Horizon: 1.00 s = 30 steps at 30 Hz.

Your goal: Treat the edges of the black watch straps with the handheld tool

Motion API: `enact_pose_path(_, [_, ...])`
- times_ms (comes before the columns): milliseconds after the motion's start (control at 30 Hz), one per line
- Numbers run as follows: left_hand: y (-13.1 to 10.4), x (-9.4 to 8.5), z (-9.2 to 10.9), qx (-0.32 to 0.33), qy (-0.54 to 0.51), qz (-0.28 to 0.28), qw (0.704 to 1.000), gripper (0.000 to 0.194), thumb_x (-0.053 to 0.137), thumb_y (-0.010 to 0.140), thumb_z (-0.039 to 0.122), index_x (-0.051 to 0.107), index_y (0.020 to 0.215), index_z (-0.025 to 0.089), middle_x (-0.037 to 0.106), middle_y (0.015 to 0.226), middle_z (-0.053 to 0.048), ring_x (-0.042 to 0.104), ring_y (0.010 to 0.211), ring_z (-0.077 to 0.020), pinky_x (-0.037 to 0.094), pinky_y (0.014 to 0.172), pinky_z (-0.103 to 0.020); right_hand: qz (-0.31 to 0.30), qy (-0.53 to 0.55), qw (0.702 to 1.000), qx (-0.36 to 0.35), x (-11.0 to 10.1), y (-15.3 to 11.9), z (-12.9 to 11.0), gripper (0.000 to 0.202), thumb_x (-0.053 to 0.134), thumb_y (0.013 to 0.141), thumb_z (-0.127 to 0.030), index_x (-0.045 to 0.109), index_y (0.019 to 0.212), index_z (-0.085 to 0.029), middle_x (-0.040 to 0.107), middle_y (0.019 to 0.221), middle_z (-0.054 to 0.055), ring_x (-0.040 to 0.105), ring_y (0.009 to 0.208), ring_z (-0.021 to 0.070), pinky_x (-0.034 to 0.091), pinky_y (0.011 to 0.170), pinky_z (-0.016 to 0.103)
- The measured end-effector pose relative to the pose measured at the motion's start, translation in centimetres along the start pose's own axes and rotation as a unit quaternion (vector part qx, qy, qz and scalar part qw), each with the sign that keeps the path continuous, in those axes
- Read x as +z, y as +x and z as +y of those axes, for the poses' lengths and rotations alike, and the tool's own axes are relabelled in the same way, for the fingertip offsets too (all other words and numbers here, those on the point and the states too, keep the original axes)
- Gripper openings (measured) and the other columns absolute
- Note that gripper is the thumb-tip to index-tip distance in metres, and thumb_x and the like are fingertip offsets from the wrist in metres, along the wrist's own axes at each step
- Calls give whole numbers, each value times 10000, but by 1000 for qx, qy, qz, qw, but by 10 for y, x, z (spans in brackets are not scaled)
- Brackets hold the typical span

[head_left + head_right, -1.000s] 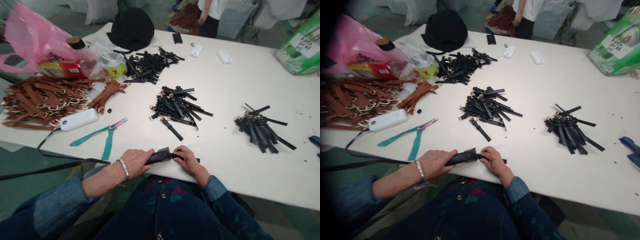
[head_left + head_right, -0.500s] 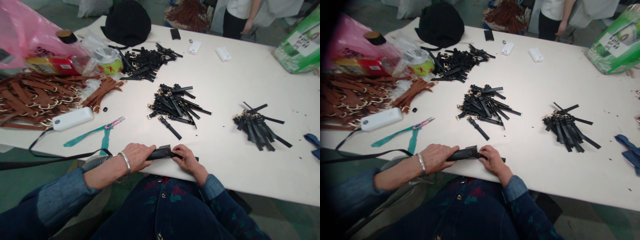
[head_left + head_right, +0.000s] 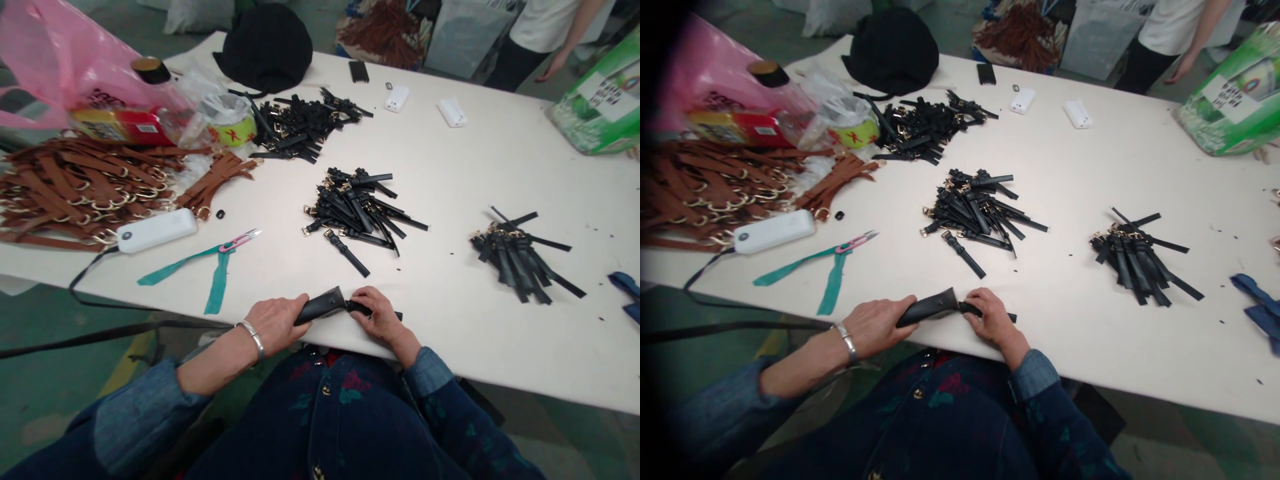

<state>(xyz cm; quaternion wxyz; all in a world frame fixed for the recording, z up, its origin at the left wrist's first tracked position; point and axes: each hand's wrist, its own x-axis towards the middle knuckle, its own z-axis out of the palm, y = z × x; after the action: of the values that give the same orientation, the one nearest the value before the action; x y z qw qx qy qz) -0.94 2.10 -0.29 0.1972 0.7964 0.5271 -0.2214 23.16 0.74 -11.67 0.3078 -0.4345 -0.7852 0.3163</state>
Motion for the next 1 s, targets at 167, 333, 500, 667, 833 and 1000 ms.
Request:
enact_pose_path(167, [3, -3, 3, 7, 9, 11, 1000, 378, 354, 750, 503, 472, 1008, 254, 644, 820, -81, 602, 752, -255, 423, 609, -345, 4, -3, 1000, 1, 1, -1, 0, 273, 579, 712, -184, 569, 984, -191, 554, 964, 78, 504, 914, 196, 446, 803, 363])
enact_pose_path(333, [10, 3, 10, -7, -4, 33, 999, 371, 340, 752, 513, 465, 991, 259, 643, 802, -66, 605, 736, -248, 414, 586, -323, 11, -5, 1000, 5, 2, -2, 3, 301, 587, 701, -187, 561, 1000, -200, 544, 977, 77, 501, 920, 200, 450, 801, 364])
enact_pose_path(500, [3, 16, -3, -39, -44, 30, 998, 357, 316, 765, 517, 463, 967, 263, 640, 795, -50, 601, 720, -223, 404, 576, -296, 17, -53, 998, 28, -4, -4, -7, 314, 577, 706, -202, 551, 1018, -194, 525, 1027, 88, 477, 964, 220, 414, 828, 389])
enact_pose_path(667, [-9, 13, -13, -62, -21, 15, 998, 382, 306, 765, 537, 468, 965, 255, 637, 773, -59, 601, 716, -231, 399, 586, -305, 41, -132, 987, 80, -9, -16, -17, 323, 607, 688, -253, 568, 1003, -190, 527, 1023, 90, 462, 962, 241, 367, 823, 408])
enact_pose_path(833, [-18, -3, 12, -35, 2, 39, 999, 356, 303, 783, 514, 444, 977, 251, 637, 770, -48, 602, 698, -227, 398, 570, -306, 79, -140, 981, 109, -5, -24, -19, 334, 611, 688, -267, 569, 1011, -194, 529, 997, 80, 452, 940, 237, 353, 807, 394])
enact_pose_path(1000, [-11, -12, 52, 30, 18, 39, 999, 345, 359, 781, 460, 420, 1045, 245, 631, 829, -59, 604, 720, -235, 414, 580, -320, 89, -113, 984, 103, -4, -26, -15, 261, 592, 692, -229, 590, 950, -191, 537, 925, 71, 457, 890, 227, 364, 784, 387])
